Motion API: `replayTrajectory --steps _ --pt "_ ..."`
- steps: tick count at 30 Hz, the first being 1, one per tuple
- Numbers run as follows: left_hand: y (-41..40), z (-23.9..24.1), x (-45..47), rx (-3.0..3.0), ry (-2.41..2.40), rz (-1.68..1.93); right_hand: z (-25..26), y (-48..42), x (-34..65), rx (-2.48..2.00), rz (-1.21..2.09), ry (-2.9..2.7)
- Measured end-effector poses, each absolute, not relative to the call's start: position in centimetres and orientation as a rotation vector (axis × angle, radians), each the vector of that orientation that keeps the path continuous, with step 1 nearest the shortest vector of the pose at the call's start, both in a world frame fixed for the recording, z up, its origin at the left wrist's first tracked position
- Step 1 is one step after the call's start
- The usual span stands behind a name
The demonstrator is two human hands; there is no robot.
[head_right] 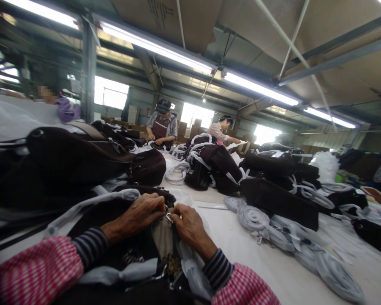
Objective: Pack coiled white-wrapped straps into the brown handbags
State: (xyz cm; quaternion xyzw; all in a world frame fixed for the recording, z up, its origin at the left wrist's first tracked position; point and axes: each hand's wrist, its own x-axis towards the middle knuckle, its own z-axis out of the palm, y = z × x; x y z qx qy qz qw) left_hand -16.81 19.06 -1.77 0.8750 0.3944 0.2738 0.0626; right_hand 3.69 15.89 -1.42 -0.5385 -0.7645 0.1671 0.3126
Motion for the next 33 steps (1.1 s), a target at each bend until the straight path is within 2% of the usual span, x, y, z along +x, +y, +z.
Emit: replayTrajectory --steps 9,18,23,27,33 --pt "18.9 -1.7 -16.8 2.646 1.193 0.811 -0.2 13.9 5.9 -1.661 0.303 -2.249" --pt "18.8 -1.8 -16.8 2.633 1.191 0.802 -1.9 15.5 6.8 -1.489 0.574 -2.181" --pt "19.0 -2.1 -16.8 2.624 1.179 0.803 -1.8 15.0 6.6 -1.572 0.687 -2.052" --pt "19.0 -2.1 -16.8 2.620 1.169 0.799 -1.8 14.9 5.9 -1.681 0.561 -2.063" --pt "19.0 -2.1 -17.0 2.597 1.148 0.803 -2.6 15.1 5.8 -1.608 0.417 -2.149"
